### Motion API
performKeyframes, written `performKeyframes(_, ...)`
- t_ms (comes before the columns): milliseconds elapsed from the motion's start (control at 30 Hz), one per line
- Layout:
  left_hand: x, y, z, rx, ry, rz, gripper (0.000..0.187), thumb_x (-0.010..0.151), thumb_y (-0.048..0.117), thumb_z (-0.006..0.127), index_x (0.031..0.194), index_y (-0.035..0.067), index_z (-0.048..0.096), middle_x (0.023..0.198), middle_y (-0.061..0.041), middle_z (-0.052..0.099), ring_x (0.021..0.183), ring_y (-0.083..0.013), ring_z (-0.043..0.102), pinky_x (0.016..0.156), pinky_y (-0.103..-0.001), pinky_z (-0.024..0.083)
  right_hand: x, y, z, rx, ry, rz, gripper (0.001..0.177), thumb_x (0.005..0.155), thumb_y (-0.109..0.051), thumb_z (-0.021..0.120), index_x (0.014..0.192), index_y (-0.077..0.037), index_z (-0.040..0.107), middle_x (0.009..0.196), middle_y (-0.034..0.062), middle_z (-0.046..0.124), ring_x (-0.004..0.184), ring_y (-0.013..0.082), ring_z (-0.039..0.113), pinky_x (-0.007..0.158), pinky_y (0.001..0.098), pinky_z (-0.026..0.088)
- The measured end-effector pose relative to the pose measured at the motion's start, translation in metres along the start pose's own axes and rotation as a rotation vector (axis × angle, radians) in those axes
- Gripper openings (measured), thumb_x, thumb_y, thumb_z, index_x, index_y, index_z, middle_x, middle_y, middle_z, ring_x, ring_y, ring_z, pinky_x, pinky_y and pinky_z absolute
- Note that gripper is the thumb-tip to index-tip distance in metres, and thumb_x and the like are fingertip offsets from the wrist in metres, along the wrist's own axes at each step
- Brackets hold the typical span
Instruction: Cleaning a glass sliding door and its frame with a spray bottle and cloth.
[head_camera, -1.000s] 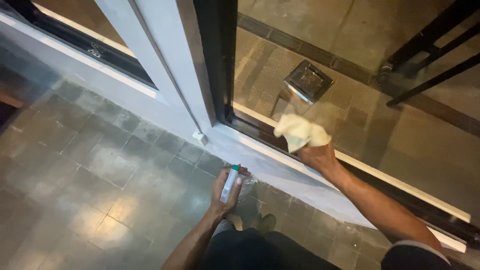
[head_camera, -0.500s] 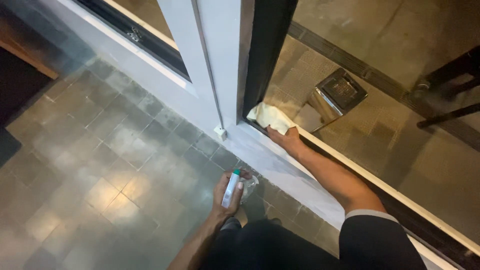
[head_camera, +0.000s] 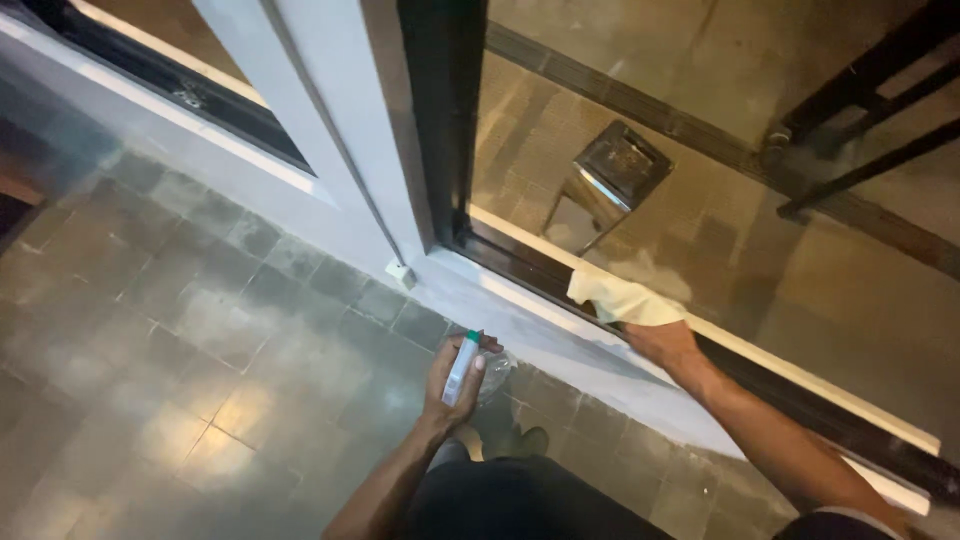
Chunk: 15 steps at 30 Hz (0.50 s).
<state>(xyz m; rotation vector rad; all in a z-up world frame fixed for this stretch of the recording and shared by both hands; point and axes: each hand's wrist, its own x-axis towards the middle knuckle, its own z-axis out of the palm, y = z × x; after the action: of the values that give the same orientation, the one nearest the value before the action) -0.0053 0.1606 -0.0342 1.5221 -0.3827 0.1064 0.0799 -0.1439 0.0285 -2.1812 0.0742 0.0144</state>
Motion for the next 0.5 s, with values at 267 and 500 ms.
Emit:
performKeyframes(267,0.006,0.008,0.004,-0.081,-0.055,-0.082,0.035,0.104,0.027,0.057,0.125,-0.001,0.055,0.114,-0.016,0.074,0.118,-0.0272,0.070,0.111,-0.045,0.048,0.010,0.035,-0.018,-0.021,0.117,-0.046,0.045,0.092,-0.013,0.057,0.135,-0.004,0.048,0.135,0.0192,0.055,0.126,0.0343,0.055,0.104,0.0479,0.049)
performKeyframes(500,-0.003,0.014,-0.008,-0.064,0.071,-0.064,0.030,0.105,0.025,0.056,0.121,0.000,0.058,0.114,-0.015,0.072,0.112,-0.0248,0.070,0.102,-0.040,0.054,0.029,0.108,0.038,-0.037,0.130,-0.127,0.046,0.095,-0.013,0.055,0.138,-0.002,0.044,0.139,0.0205,0.049,0.130,0.0350,0.051,0.107,0.0488,0.046)
